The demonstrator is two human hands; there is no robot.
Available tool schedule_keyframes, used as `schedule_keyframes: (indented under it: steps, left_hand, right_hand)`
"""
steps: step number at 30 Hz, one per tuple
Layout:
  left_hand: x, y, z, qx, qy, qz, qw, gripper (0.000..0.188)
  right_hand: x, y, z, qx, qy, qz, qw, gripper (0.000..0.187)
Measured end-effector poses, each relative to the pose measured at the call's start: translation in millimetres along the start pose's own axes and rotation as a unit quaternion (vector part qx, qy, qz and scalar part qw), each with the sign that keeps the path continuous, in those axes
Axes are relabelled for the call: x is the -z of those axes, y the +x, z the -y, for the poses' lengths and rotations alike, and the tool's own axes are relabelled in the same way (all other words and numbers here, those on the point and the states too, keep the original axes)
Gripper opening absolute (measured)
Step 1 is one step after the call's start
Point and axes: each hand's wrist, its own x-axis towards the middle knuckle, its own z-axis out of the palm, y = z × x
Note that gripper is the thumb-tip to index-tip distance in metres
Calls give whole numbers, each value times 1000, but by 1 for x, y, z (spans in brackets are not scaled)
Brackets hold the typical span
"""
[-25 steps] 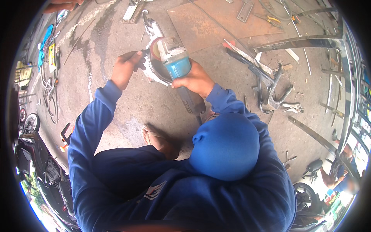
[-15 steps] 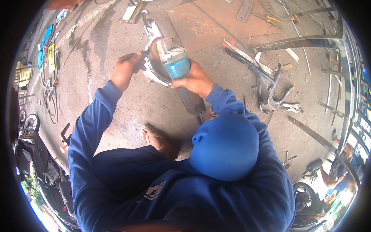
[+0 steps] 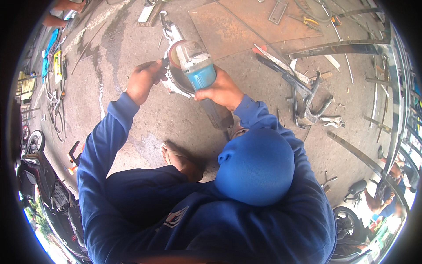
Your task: The person files a small metal part with a hand file, then uses an angle grinder to smooth the same part. The person holds the part with one hand and the tool with the other, working in a cluttered workshop.
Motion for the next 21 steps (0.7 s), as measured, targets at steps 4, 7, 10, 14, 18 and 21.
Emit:
schedule_keyframes:
  steps: [4, 7, 10, 14, 18, 21]
  left_hand:
    - [1, 1, 1, 15, -54, 3, 998, 33]
    - [0, 1, 3, 39, -60, 18, 997, 32]
    - [3, 2, 3, 37, -63, 16, 997, 30]
    - [14, 4, 2, 76, -134, 16, 988, 27]
    - [17, 6, 6, 67, -170, 20, 983, 25]
    - [19, 9, 8, 45, -160, -9, 986, 24]
  right_hand:
    - [1, 0, -1, -5, 3, -6, 1000, 67]
    - [2, 1, -1, 9, 9, 7, 1000, 67]
    - [2, 1, -1, -16, -16, -8, 1000, 67]
    - [5, -2, 1, -8, -6, -32, 999, 67]
    - [5, -3, 4, 0, -15, -34, 999, 67]
    - [3, -5, 7, 0, -14, -28, 999, 65]
